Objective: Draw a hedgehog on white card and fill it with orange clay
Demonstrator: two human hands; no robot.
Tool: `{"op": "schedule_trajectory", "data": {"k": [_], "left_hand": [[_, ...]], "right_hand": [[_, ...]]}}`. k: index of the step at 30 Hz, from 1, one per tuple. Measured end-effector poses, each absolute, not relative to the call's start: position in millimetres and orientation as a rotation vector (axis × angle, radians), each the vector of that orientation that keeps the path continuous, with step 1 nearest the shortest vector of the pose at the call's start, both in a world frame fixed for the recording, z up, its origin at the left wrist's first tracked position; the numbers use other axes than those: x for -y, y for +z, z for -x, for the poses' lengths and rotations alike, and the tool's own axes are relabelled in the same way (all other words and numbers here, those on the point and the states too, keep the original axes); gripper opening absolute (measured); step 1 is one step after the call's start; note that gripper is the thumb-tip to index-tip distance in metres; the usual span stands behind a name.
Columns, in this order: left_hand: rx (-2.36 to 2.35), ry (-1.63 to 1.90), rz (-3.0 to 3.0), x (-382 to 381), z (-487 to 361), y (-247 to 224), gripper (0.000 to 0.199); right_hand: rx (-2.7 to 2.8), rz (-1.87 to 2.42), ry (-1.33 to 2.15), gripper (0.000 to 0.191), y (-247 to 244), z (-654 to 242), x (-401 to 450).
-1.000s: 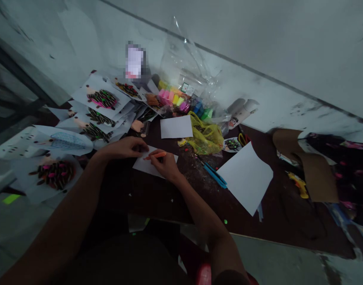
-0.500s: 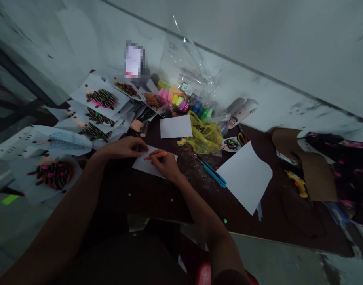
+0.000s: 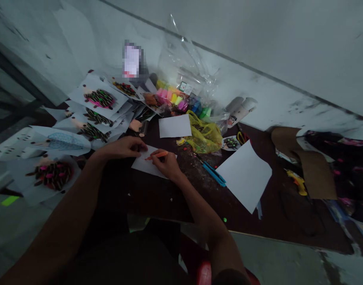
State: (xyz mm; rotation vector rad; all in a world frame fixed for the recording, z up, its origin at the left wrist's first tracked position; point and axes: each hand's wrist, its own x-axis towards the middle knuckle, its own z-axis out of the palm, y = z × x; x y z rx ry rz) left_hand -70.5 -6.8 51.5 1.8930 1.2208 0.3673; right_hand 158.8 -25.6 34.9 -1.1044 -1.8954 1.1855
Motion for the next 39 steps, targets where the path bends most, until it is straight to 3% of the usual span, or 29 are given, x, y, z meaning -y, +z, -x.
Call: {"op": "schedule_trajectory", "data": {"k": [39], "left_hand": [[-1.269, 0.326, -1.905, 7.5, 68.7, 51.4, 0.036]], "right_hand": [[1.796, 1.126, 1.177, 0.019, 26.6, -169.1, 22.5]]}}
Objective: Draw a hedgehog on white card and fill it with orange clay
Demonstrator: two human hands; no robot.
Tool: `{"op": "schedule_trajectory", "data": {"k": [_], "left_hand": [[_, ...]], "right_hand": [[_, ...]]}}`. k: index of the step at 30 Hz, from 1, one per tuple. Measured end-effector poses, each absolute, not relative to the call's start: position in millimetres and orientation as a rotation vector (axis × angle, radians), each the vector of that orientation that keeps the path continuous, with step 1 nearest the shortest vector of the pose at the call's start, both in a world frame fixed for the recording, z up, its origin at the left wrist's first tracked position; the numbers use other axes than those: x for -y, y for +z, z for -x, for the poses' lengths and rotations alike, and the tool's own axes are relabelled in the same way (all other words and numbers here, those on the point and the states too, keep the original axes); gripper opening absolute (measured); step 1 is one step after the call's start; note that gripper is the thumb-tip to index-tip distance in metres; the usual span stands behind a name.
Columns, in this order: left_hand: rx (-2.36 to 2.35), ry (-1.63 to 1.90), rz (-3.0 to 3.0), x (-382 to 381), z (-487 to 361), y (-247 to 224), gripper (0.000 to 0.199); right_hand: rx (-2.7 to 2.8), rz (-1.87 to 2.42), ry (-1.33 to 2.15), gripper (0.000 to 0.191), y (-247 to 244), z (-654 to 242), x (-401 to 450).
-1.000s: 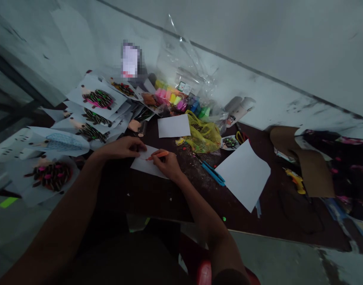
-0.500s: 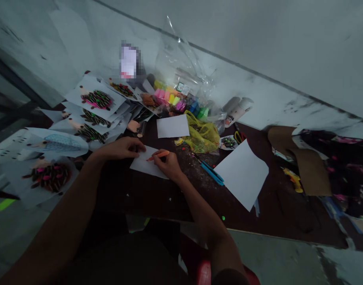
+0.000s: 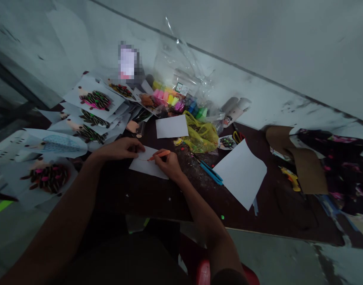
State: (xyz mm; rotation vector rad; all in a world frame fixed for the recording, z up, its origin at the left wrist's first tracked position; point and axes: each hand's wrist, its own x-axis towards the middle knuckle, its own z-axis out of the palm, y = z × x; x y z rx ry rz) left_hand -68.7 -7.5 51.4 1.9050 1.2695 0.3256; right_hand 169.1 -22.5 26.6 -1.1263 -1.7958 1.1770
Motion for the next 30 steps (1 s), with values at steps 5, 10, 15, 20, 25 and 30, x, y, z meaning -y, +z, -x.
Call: {"op": "schedule_trajectory", "data": {"k": [5, 10, 15, 20, 25, 30], "left_hand": [[-1.281, 0.307, -1.923, 7.3, 68.4, 54.0, 0.037], [-1.285, 0.290, -1.929, 7.1, 68.3, 55.7, 0.039], [-1.279, 0.303, -1.929, 7.8, 68.4, 55.1, 0.038], [-1.268, 0.318, -1.916, 7.8, 68.3, 55.2, 0.036], [-1.267, 0.274, -1.893, 9.4, 67.8, 60.1, 0.041], [-1.248, 0.240, -1.941, 11.5, 68.7, 59.8, 0.051]], "right_hand": [[1.769, 1.150, 1.189, 0.018, 25.9, -169.5, 21.1], [1.755, 1.189, 1.190, 0.019, 23.1, -170.1, 19.9], [1.760, 1.199, 1.171, 0.018, 22.4, -170.3, 19.5], [1.769, 1.223, 1.181, 0.018, 25.5, -169.7, 19.9], [1.790, 1.222, 1.158, 0.019, 27.0, -169.9, 20.9], [1.819, 1.198, 1.128, 0.021, 27.6, -171.5, 23.8]]}}
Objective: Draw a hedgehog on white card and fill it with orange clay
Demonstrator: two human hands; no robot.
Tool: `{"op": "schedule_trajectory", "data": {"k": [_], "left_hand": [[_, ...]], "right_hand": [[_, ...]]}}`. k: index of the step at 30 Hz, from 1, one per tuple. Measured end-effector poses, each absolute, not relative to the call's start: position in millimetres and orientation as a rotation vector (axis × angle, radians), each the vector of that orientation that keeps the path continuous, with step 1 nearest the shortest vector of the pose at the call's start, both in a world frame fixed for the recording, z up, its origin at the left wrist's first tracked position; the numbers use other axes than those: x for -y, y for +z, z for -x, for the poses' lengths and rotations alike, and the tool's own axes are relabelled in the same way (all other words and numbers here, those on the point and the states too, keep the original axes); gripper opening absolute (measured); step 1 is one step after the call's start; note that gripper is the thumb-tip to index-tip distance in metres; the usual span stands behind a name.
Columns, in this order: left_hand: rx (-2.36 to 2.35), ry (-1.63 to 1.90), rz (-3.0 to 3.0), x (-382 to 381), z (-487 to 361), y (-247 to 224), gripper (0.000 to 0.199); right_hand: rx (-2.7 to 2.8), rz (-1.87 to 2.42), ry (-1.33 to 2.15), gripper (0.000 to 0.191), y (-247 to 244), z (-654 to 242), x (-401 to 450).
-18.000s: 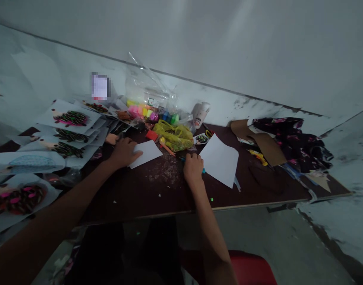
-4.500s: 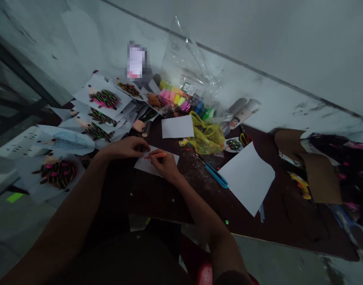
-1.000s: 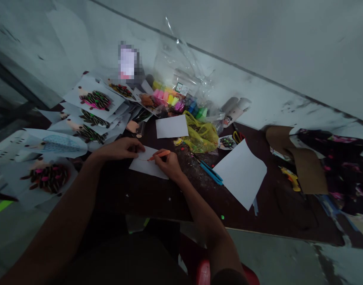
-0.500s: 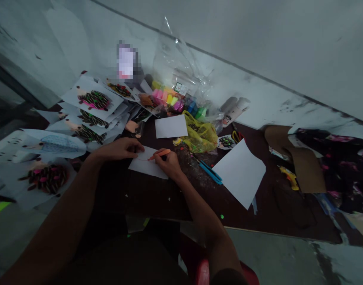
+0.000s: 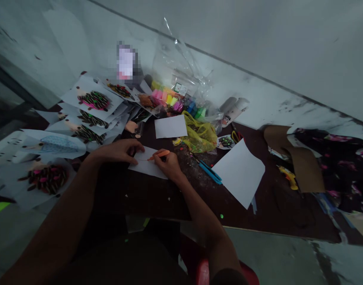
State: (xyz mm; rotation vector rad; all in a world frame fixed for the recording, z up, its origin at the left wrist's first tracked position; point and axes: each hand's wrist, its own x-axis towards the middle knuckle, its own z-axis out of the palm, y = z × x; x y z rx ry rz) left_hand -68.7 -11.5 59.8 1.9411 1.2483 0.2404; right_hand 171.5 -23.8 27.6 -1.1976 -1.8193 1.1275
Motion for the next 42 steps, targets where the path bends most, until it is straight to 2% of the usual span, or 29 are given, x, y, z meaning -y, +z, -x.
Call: {"op": "schedule_trajectory", "data": {"k": [14, 24, 42], "left_hand": [[-1.317, 0.140, -2.072, 17, 60, 67, 0.050], [-1.315, 0.287, -2.154, 23, 46, 60, 0.050], [-1.312, 0.272, -2.134, 23, 50, 55, 0.052]], "right_hand": [[1.767, 1.196, 1.192, 0.019, 29, -171, 23], [1.780, 1.178, 1.182, 0.017, 30, -171, 23], [1.724, 1.217, 1.197, 0.017, 30, -170, 23]]}}
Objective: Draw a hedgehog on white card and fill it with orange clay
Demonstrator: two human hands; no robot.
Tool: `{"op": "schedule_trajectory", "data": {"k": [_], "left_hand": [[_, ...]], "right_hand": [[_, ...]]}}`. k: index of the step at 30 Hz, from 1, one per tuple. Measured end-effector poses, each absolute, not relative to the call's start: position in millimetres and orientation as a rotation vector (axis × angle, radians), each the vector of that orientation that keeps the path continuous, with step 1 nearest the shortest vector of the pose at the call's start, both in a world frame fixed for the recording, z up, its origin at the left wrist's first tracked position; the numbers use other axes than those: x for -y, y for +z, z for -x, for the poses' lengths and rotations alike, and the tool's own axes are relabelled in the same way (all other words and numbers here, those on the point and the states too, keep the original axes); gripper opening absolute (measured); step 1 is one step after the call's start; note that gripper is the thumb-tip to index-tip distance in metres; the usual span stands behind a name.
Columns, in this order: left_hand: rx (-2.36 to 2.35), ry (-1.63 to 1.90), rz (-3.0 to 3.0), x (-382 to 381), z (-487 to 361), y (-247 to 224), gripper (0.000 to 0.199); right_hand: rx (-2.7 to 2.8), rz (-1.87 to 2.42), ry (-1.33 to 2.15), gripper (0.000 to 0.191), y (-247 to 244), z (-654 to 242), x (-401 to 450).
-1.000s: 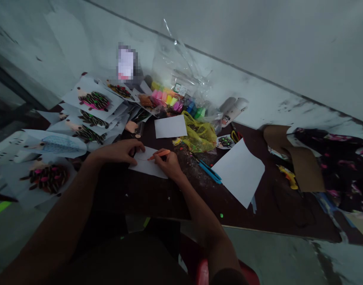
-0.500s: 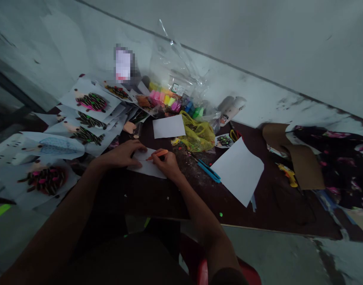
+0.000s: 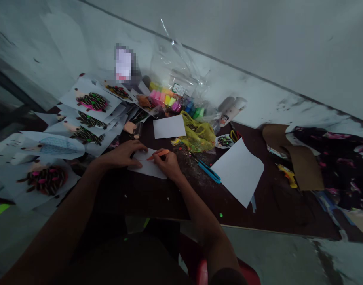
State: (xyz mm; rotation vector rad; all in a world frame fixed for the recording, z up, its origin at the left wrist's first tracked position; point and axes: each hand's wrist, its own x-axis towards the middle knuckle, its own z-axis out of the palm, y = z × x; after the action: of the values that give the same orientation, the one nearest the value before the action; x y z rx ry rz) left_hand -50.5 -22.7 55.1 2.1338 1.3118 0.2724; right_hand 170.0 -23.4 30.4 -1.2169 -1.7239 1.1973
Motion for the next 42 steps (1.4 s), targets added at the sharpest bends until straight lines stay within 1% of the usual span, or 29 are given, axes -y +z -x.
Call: {"op": "schedule_trajectory", "data": {"k": [5, 18, 26, 42], "left_hand": [[-1.307, 0.293, -2.143, 23.8, 50.8, 54.9, 0.050], [-1.289, 0.292, -2.141, 23.7, 52.0, 53.9, 0.055], [-1.290, 0.278, -2.145, 23.6, 51.0, 54.5, 0.059], [-1.277, 0.305, -2.161, 22.4, 53.1, 49.6, 0.059]], "right_hand": [[1.711, 1.234, 1.197, 0.018, 31.3, -170.7, 23.3], [1.684, 1.257, 1.163, 0.016, 29.5, -171.0, 22.6], [1.696, 1.242, 1.126, 0.019, 32.5, -170.5, 26.8], [1.615, 1.289, 1.144, 0.023, 25.0, -171.0, 25.5]]}}
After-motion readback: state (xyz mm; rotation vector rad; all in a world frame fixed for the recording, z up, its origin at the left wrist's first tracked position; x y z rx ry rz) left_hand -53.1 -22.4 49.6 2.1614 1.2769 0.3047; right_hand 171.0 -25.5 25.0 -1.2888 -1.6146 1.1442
